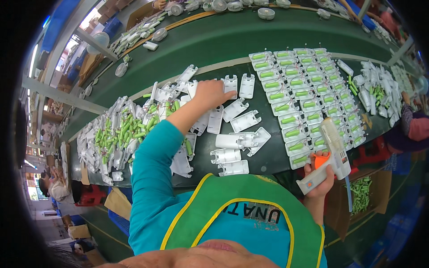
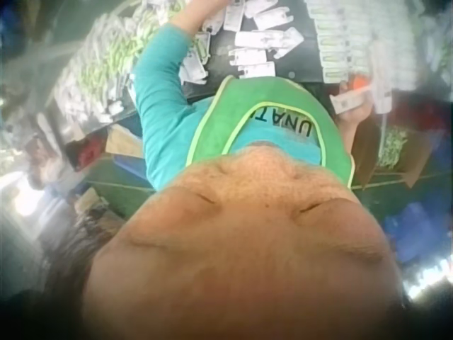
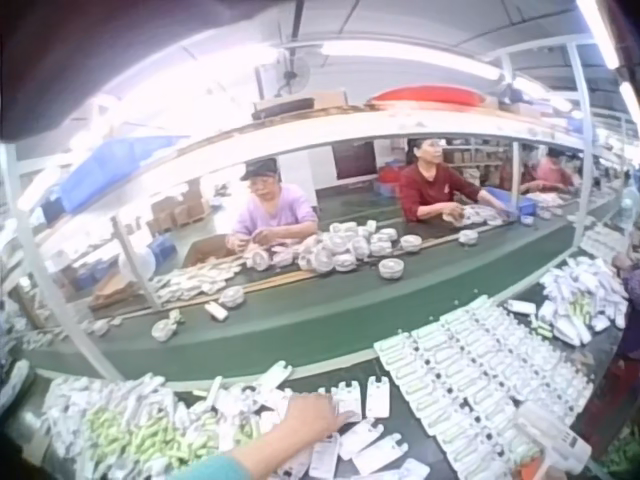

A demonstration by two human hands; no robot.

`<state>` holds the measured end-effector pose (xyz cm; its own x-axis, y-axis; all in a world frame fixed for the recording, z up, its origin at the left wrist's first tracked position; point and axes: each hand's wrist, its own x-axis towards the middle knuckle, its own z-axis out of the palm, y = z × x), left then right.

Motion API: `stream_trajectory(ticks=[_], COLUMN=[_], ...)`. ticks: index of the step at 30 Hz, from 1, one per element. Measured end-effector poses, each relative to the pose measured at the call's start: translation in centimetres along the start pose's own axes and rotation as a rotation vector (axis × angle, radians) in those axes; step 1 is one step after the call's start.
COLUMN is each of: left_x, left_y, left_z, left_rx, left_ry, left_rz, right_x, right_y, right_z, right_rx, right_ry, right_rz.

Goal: Manually assembling electronic components by applying hot glue to plastic housings and inserting batteries.

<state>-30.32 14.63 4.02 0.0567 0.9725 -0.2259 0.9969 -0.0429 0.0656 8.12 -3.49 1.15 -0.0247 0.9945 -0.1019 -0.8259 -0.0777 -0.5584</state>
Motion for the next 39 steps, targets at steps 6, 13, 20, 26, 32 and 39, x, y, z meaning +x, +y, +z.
stream_trajectory(ticks=[6, 13, 20, 26, 32, 39], left_x=[3.6, 5.6, 7.5, 8.5, 9.6, 10.1], left_y=[2.6, 2.6, -1.3, -1.2, -1.1, -0.3], left_z=[1.2, 0.6, 1.3, 1.5, 3.2, 5.4], left_rx=[-0.015, 0.054, 0.006, -0.057, -0.212, -0.27], left_ry=[0.155, 0.129, 0.203, 0.302, 0.308, 0.38], left_rz=[-0.005, -0.041, 0.137, 0.33, 0.258, 0.268], right_x=[-0.6, -0.4, -0.1, 0.2, 0.4, 0.3], right_y=[-0.3, -0.2, -0.1, 0.0, 0.0, -0.1], right_z=[-0.1, -1.0, -0.9, -1.1, -0.9, -0.8], right_rx=[-0.021, 0.006, 0.0, 0.005, 0.008, 0.003], right_ry=[-0.031, 0.05, 0.032, 0.038, 0.07, 0.06], right_rz=[-0.026, -0.025, -0.014, -0.01, -0.003, -0.013])
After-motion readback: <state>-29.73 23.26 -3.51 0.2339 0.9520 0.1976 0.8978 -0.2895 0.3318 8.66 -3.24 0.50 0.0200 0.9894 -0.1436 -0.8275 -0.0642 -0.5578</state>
